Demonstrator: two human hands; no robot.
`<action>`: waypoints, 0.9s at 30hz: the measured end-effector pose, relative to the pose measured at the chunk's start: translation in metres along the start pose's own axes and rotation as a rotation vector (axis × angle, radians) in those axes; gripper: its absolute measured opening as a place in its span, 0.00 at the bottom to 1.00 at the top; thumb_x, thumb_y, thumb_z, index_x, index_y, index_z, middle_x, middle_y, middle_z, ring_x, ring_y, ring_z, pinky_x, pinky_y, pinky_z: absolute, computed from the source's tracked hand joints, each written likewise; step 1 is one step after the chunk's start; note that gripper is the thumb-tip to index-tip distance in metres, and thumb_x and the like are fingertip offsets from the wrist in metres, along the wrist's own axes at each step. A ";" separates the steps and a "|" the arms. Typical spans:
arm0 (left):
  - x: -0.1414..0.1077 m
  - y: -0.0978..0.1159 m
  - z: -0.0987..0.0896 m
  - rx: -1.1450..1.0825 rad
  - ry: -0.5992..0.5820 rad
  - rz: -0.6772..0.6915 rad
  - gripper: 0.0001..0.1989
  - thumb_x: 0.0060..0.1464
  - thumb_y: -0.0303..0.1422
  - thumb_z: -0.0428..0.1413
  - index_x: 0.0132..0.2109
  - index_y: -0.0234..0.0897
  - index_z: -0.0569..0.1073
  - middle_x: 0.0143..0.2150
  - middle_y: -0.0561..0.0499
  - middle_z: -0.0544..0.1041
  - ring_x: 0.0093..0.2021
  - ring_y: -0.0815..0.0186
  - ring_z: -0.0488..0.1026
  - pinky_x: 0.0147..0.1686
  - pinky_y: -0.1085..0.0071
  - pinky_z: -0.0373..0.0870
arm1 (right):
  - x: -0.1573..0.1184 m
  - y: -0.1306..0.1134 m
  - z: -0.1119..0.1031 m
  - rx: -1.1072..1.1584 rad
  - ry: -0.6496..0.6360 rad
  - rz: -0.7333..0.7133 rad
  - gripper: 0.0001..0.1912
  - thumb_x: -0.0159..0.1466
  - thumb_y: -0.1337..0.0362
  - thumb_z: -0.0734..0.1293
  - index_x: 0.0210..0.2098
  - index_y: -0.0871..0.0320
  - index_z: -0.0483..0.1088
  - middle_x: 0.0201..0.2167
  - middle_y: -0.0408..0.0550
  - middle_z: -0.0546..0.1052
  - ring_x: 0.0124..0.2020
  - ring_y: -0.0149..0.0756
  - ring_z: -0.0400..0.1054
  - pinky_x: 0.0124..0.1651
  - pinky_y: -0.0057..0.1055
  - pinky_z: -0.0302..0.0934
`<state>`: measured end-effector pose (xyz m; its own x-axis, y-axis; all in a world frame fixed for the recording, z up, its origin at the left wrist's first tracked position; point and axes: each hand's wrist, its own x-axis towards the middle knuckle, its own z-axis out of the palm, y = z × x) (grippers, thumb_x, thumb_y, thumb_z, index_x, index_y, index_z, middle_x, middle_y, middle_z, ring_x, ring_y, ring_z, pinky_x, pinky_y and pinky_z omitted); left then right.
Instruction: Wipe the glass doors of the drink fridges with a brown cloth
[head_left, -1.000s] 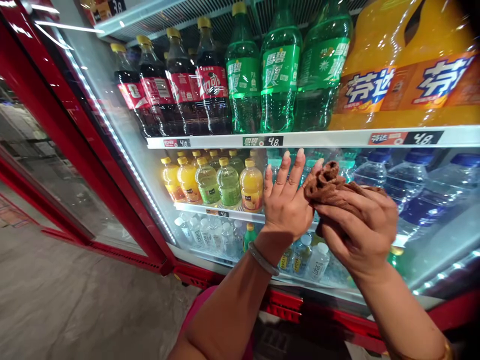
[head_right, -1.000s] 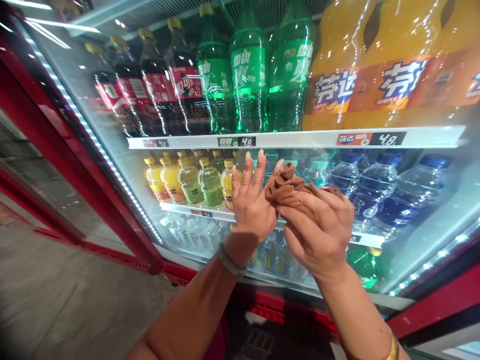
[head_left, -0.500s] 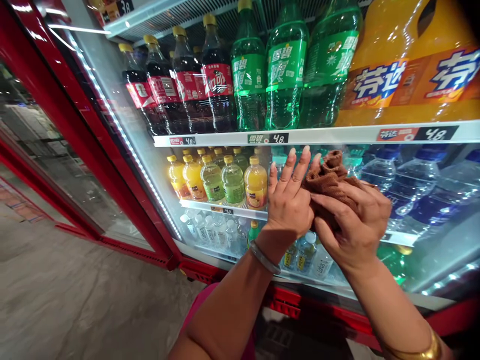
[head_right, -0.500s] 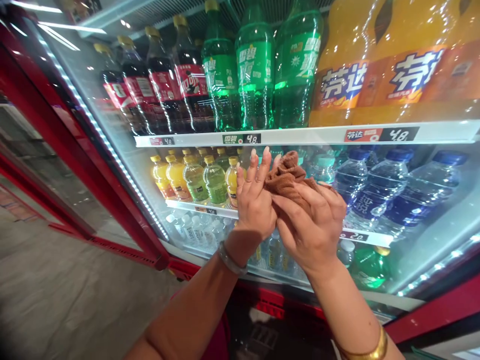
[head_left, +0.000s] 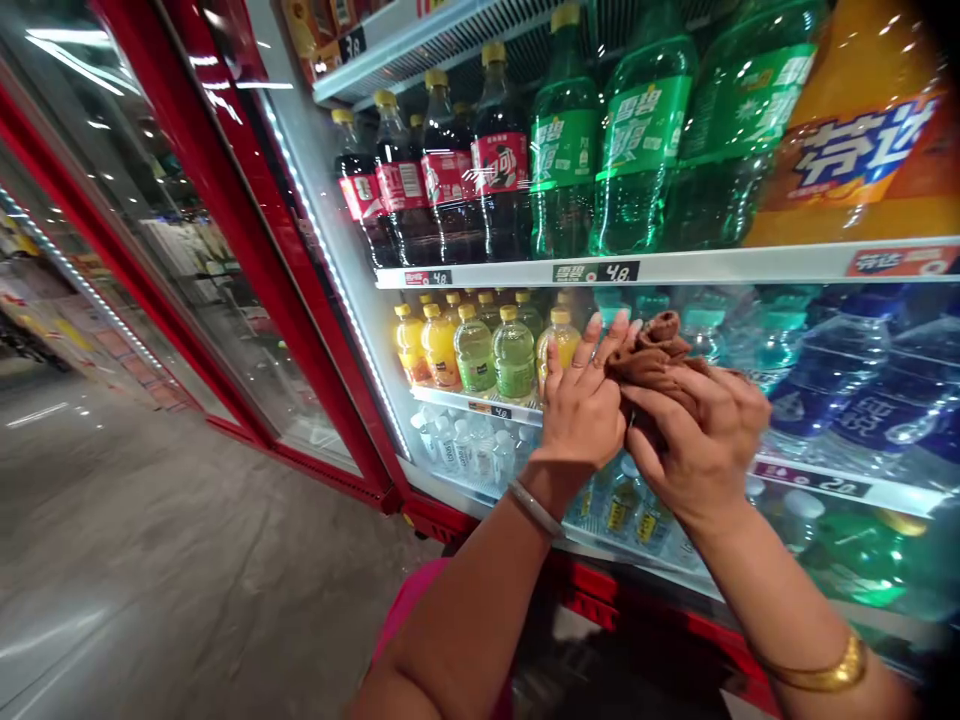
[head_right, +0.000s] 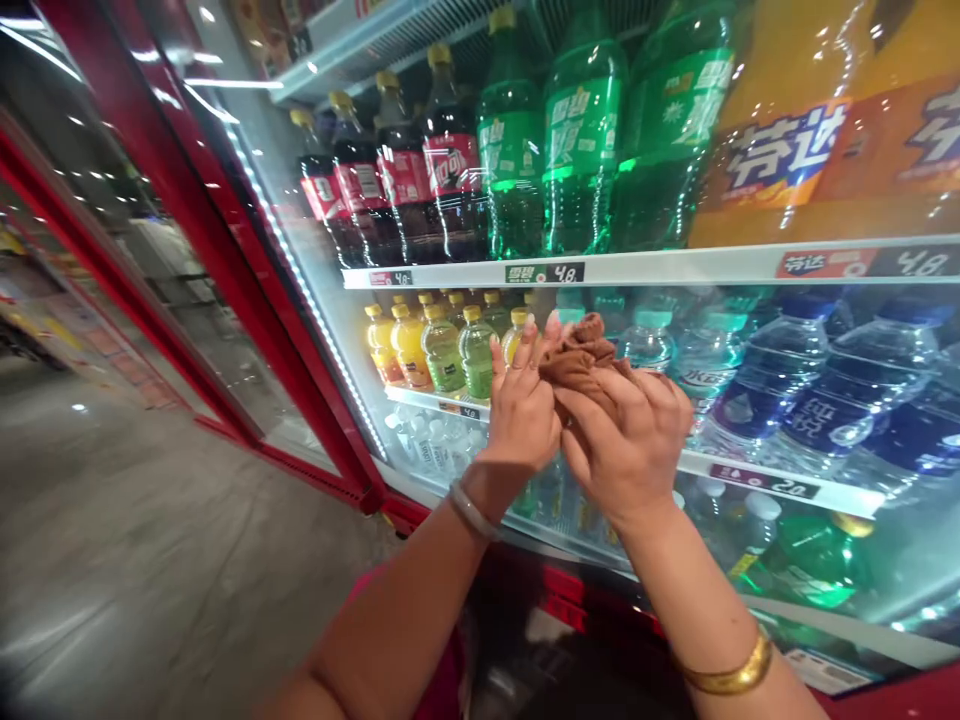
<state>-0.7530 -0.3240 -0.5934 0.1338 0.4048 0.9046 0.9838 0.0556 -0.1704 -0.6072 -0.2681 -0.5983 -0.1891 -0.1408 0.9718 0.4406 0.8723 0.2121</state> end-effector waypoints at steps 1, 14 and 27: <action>-0.002 -0.005 -0.002 -0.005 -0.009 0.011 0.26 0.65 0.27 0.48 0.68 0.36 0.68 0.77 0.48 0.61 0.80 0.61 0.40 0.79 0.46 0.36 | -0.001 0.003 0.000 0.011 -0.011 -0.039 0.18 0.57 0.66 0.76 0.47 0.50 0.77 0.49 0.51 0.79 0.57 0.52 0.70 0.59 0.50 0.64; -0.029 -0.050 -0.017 0.071 -0.148 0.029 0.22 0.68 0.31 0.49 0.65 0.38 0.73 0.77 0.47 0.60 0.80 0.59 0.46 0.78 0.51 0.47 | 0.005 -0.028 0.034 -0.027 0.001 -0.056 0.17 0.56 0.67 0.76 0.45 0.50 0.78 0.51 0.49 0.79 0.58 0.52 0.70 0.61 0.51 0.63; -0.030 -0.053 -0.009 0.072 -0.016 -0.031 0.30 0.69 0.33 0.46 0.76 0.37 0.56 0.77 0.49 0.61 0.80 0.63 0.42 0.78 0.52 0.47 | 0.036 -0.024 0.039 -0.037 0.194 0.149 0.21 0.59 0.68 0.74 0.52 0.49 0.78 0.56 0.56 0.76 0.58 0.63 0.68 0.58 0.62 0.60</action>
<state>-0.8080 -0.3477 -0.6077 0.1009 0.4165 0.9035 0.9763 0.1335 -0.1706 -0.6588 -0.2759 -0.5724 0.0508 -0.1029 0.9934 0.4839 0.8727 0.0656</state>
